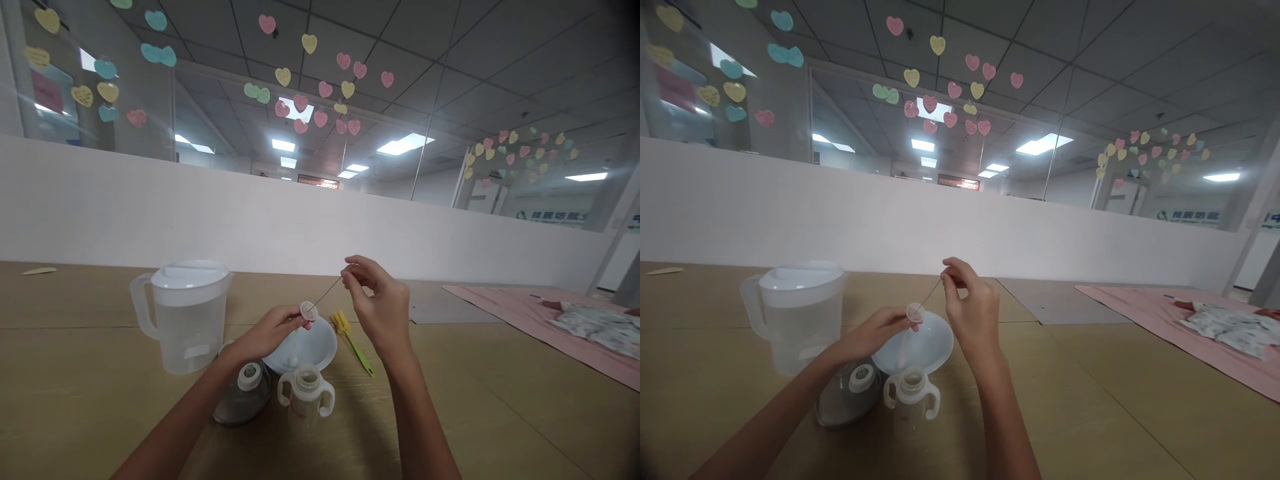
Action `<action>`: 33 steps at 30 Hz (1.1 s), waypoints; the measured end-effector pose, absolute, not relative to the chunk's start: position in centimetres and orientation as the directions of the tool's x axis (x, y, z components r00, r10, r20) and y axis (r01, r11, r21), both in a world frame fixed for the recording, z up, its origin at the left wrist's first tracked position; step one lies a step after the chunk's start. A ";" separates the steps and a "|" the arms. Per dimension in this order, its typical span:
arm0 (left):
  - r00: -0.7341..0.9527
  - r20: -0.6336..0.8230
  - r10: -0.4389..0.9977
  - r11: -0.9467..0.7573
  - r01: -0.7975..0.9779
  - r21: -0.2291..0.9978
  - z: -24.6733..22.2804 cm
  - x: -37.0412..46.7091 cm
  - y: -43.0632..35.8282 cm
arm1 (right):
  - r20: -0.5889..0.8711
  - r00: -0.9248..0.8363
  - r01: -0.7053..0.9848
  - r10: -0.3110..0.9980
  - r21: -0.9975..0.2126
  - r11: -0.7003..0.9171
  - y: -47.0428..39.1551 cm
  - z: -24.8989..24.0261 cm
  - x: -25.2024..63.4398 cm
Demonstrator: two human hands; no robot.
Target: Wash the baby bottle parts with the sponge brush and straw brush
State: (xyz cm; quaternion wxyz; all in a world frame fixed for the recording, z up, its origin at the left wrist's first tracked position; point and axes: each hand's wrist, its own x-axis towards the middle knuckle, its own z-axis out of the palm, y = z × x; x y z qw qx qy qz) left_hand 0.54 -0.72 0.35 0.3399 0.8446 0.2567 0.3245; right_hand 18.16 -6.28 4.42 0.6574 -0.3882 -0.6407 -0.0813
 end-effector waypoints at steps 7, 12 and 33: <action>0.631 0.383 0.675 -0.615 0.194 0.765 0.2 0.8 -0.8 | 0.905 0.107 0.621 0.411 -0.383 0.684 -5.0 3.7 17.0; 0.594 0.413 0.690 -0.600 0.153 0.785 0.0 1.0 -0.3 | 0.831 -0.015 0.672 0.555 -0.403 0.621 -3.1 2.4 16.0; 0.492 0.383 0.782 -0.523 0.186 0.832 0.8 2.3 -1.8 | 0.670 0.470 0.040 0.575 -0.667 0.744 -2.1 3.2 17.8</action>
